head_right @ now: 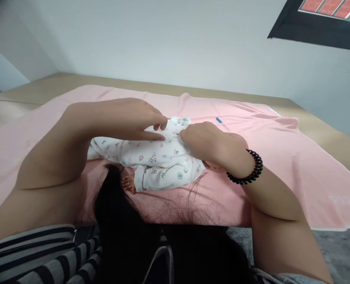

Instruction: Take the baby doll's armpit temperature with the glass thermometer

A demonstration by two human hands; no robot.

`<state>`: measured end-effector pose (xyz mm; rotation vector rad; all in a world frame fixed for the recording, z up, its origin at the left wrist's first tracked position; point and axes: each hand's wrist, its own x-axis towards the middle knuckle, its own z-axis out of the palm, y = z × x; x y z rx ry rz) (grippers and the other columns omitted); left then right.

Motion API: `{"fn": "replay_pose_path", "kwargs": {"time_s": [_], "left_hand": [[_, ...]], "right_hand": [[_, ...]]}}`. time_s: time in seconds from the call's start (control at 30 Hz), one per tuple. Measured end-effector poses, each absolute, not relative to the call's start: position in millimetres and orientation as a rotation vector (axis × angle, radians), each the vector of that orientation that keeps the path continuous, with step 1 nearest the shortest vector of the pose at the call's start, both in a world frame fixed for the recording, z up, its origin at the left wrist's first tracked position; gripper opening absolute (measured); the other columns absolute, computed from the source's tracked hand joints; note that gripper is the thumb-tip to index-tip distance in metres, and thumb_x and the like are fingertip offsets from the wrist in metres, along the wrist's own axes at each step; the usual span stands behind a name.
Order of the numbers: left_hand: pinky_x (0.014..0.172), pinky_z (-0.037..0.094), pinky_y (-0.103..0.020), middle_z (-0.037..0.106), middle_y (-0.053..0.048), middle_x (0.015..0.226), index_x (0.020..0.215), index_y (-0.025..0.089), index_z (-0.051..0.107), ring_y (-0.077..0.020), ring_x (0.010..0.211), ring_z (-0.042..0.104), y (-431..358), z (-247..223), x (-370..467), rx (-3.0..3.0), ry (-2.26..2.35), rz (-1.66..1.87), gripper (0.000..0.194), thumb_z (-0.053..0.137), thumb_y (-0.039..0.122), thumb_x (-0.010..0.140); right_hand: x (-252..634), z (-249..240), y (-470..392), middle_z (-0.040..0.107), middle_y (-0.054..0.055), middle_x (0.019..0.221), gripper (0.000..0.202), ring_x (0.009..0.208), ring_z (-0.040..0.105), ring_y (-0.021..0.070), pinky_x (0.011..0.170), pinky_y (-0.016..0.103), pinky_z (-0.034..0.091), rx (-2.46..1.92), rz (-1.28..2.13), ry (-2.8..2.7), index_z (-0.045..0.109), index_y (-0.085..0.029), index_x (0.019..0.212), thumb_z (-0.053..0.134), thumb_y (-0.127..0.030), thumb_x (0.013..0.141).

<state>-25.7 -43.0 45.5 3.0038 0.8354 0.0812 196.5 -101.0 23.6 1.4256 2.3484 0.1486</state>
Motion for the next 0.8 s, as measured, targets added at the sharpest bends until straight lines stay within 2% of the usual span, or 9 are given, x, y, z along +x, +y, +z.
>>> {"fn": "replay_pose_path", "kwargs": {"time_s": [0.13,0.33,0.43,0.6,0.7,0.8], "left_hand": [[0.063,0.029,-0.033,0.064,-0.003,0.073,0.080,0.020,0.064,-0.0156,0.062,0.049,-54,56,-20,3.058,0.904,-0.204,0.034,0.059,0.048,0.099],[0.062,0.030,-0.031,0.067,-0.004,0.082,0.085,0.019,0.063,-0.0153,0.065,0.051,-53,56,-18,3.060,0.924,-0.246,0.034,0.058,0.049,0.101],[0.061,0.029,-0.031,0.067,-0.003,0.080,0.085,0.020,0.063,-0.0152,0.064,0.050,-53,56,-18,3.068,0.937,-0.250,0.034,0.058,0.050,0.100],[0.064,0.032,-0.033,0.068,-0.004,0.082,0.089,0.021,0.067,-0.0176,0.066,0.052,-52,53,-15,3.064,0.919,-0.238,0.033,0.056,0.051,0.099],[0.070,0.036,-0.033,0.072,-0.007,0.098,0.104,0.020,0.069,-0.0208,0.082,0.060,-44,40,-5,3.047,0.820,-0.061,0.033,0.057,0.050,0.098],[0.079,0.041,-0.032,0.071,-0.010,0.117,0.116,0.017,0.066,-0.0231,0.101,0.063,-36,19,11,2.926,0.712,0.236,0.038,0.057,0.050,0.097]], "right_hand": [[204,25,-97,0.061,0.004,0.069,0.013,0.052,0.048,0.0147,0.055,0.032,0.029,1.370,0.174,2.359,0.048,-0.019,0.073,0.050,-0.011,0.084],[200,32,-100,0.049,0.001,0.055,0.023,0.045,0.036,0.0109,0.054,0.032,0.029,1.345,0.098,2.314,0.038,-0.018,0.061,0.053,-0.011,0.078],[200,34,-101,0.051,0.003,0.058,0.026,0.049,0.040,0.0116,0.057,0.032,0.031,1.357,0.041,2.292,0.037,-0.018,0.060,0.054,-0.009,0.076],[211,32,-92,0.061,0.006,0.073,0.016,0.060,0.051,0.0165,0.060,0.033,0.032,1.407,0.014,2.344,0.045,-0.019,0.073,0.053,-0.014,0.086],[216,32,-86,0.062,0.006,0.076,0.015,0.061,0.052,0.0168,0.061,0.032,0.033,1.396,0.005,2.346,0.050,-0.018,0.079,0.052,-0.020,0.093],[218,34,-81,0.061,0.005,0.077,0.017,0.062,0.050,0.0155,0.061,0.032,0.033,1.357,-0.003,2.357,0.052,-0.018,0.080,0.052,-0.021,0.097]]}}
